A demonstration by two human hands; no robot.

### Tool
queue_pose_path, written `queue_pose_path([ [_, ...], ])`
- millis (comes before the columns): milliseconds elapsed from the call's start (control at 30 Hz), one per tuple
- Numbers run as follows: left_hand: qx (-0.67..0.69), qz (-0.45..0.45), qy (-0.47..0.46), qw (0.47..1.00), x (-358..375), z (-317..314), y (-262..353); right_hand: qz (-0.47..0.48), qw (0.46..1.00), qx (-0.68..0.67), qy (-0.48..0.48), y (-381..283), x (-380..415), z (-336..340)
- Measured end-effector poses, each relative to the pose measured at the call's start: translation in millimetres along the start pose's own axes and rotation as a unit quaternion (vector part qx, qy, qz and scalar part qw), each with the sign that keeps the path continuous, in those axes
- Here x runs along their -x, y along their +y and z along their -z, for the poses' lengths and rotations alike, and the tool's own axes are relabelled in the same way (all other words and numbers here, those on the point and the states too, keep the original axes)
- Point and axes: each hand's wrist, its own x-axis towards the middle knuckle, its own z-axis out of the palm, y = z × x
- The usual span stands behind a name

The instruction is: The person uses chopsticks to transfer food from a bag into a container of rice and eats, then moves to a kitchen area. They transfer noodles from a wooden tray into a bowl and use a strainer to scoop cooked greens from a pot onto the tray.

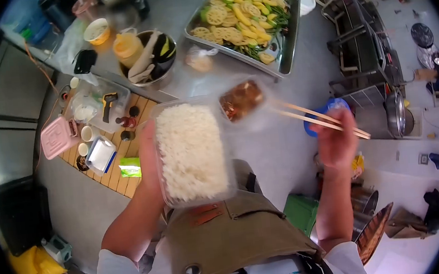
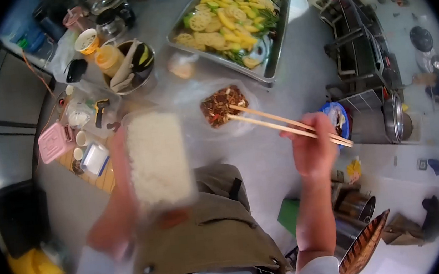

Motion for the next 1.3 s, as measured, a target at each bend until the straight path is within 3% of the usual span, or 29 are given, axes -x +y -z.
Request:
queue_pose_path([
  [100,-0.028,-0.035,-0.021,0.999,-32,32,2,-0.029,0.986,0.129,0.097,54,-7,21],
  [200,-0.045,-0.048,-0.001,0.998,-60,50,-8,-0.098,0.944,0.3,0.092,83,-12,31],
  [500,-0.071,-0.029,0.091,0.993,-128,58,-42,-0.094,0.954,0.261,0.117,116,-35,72],
  [800,-0.072,-0.033,0.117,0.99,-150,65,-43,-0.138,0.922,0.361,0.034,113,-61,88],
  [1033,-0.094,-0.053,0.136,0.985,-154,57,-44,-0.186,0.965,0.161,0.089,154,-71,98],
  [1300,-0.075,-0.05,0.097,0.991,-152,53,-49,-0.223,0.959,0.093,0.146,163,-70,103],
])
